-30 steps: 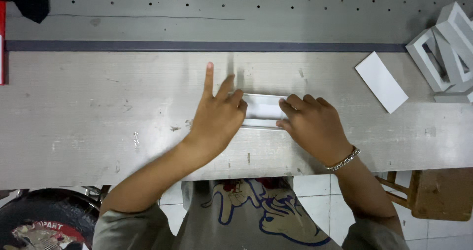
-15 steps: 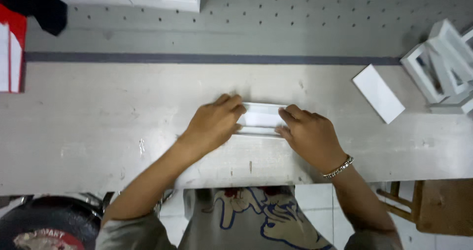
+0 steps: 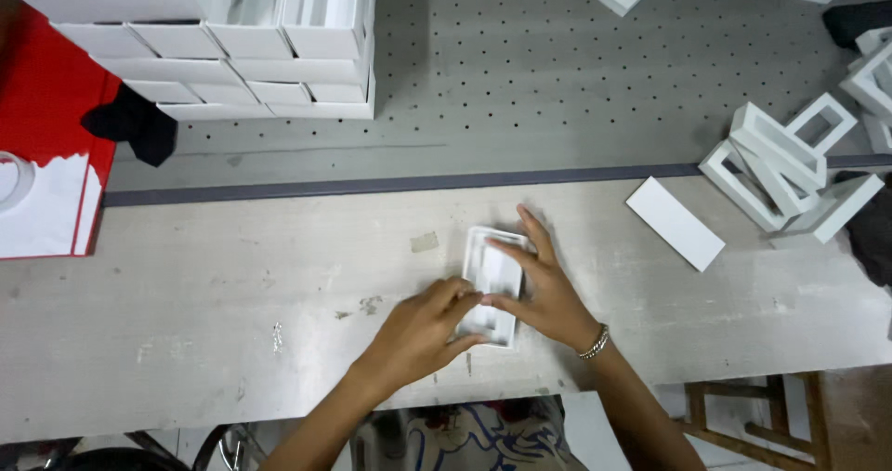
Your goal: The person assembles white cardboard boxes by hand on a workbench. They fold the flaps of flat-packed box components into shape, tuck the tabs into slots, and then insert a smaller inner box into the larger outer box. The finished boxes are stacked on the table.
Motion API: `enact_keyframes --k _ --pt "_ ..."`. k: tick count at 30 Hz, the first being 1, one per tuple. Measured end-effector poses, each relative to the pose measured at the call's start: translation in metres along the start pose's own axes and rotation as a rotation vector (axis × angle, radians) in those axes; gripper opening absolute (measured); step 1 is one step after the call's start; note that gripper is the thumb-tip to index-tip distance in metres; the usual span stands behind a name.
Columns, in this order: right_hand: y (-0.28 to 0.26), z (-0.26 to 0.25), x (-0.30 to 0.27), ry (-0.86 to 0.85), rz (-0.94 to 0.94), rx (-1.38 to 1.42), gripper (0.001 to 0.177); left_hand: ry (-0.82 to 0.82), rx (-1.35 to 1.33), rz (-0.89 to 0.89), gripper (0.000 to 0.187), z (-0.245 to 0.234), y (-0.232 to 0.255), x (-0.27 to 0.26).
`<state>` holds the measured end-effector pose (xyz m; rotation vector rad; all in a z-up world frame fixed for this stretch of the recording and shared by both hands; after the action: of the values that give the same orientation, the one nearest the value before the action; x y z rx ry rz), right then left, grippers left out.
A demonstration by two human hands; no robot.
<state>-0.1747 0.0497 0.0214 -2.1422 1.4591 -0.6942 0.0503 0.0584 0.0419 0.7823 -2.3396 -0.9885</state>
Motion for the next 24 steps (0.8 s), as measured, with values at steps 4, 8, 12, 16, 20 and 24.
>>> enact_keyframes --k 4,8,12,16,20,24 --pt "0.008 0.010 -0.005 0.084 0.214 0.324 0.061 0.015 -0.220 0.068 0.062 -0.002 -0.016 -0.004" --pt "0.016 0.018 -0.009 0.164 0.196 0.477 0.036 0.003 -0.103 0.056 0.069 -0.016 -0.043 0.008" --pt "0.016 0.008 -0.015 0.108 -0.006 0.370 0.030 0.043 -0.185 0.258 0.026 -0.032 -0.064 0.026" --pt "0.029 0.001 -0.024 0.186 -0.156 0.256 0.053 0.155 -0.062 0.277 0.034 -0.041 -0.079 0.031" --pt "0.030 0.002 -0.020 0.232 -0.038 0.123 0.053 0.334 0.113 0.178 0.047 -0.046 -0.091 0.037" --pt "0.031 0.014 -0.012 0.332 -0.044 -0.129 0.055 0.418 -0.089 0.098 0.041 -0.028 -0.103 0.038"
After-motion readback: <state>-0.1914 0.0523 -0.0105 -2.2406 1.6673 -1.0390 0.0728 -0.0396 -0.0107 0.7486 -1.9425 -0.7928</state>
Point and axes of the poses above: each hand's wrist, its own x-axis towards the middle knuckle, its own z-axis out of the palm, y = z × x, the point moved 1 cm from there along x, towards the middle knuckle, and after that the axes turned 14 degrees about -x, right-handed, at the moved point
